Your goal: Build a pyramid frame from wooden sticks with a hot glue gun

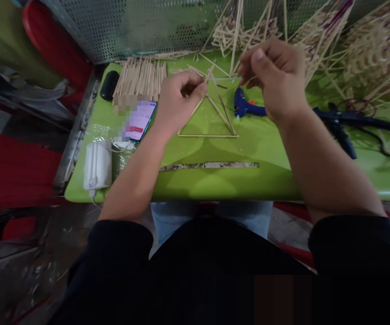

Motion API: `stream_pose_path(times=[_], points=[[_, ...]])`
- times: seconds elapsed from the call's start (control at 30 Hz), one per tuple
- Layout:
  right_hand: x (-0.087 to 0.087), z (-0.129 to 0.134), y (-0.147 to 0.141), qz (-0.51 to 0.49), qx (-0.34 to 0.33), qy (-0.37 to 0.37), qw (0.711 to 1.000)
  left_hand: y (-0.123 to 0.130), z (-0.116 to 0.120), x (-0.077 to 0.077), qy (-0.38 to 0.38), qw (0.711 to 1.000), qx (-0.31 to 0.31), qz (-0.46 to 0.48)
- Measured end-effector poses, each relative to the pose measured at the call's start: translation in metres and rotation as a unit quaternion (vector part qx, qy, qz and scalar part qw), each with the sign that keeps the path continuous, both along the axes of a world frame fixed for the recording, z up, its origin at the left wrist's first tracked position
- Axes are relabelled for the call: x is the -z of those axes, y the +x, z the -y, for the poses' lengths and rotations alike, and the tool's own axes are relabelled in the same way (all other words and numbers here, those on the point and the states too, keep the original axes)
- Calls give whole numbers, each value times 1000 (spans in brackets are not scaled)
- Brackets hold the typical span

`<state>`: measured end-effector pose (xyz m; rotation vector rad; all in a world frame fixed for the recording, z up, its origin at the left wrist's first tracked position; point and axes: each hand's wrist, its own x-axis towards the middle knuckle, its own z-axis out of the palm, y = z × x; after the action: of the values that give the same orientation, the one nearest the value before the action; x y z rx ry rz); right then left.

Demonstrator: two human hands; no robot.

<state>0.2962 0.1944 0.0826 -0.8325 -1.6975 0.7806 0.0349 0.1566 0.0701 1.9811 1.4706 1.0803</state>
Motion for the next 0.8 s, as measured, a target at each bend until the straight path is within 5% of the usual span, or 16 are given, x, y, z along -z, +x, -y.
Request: stream_pose_path(times=[0.3,0.8], points=[[11,22,-27,153,20,9,988,12,-4,-3,9,1000,-6,12],[17,17,-26,157,36,-6,987,14,-6,6,22,1000,-7,16]])
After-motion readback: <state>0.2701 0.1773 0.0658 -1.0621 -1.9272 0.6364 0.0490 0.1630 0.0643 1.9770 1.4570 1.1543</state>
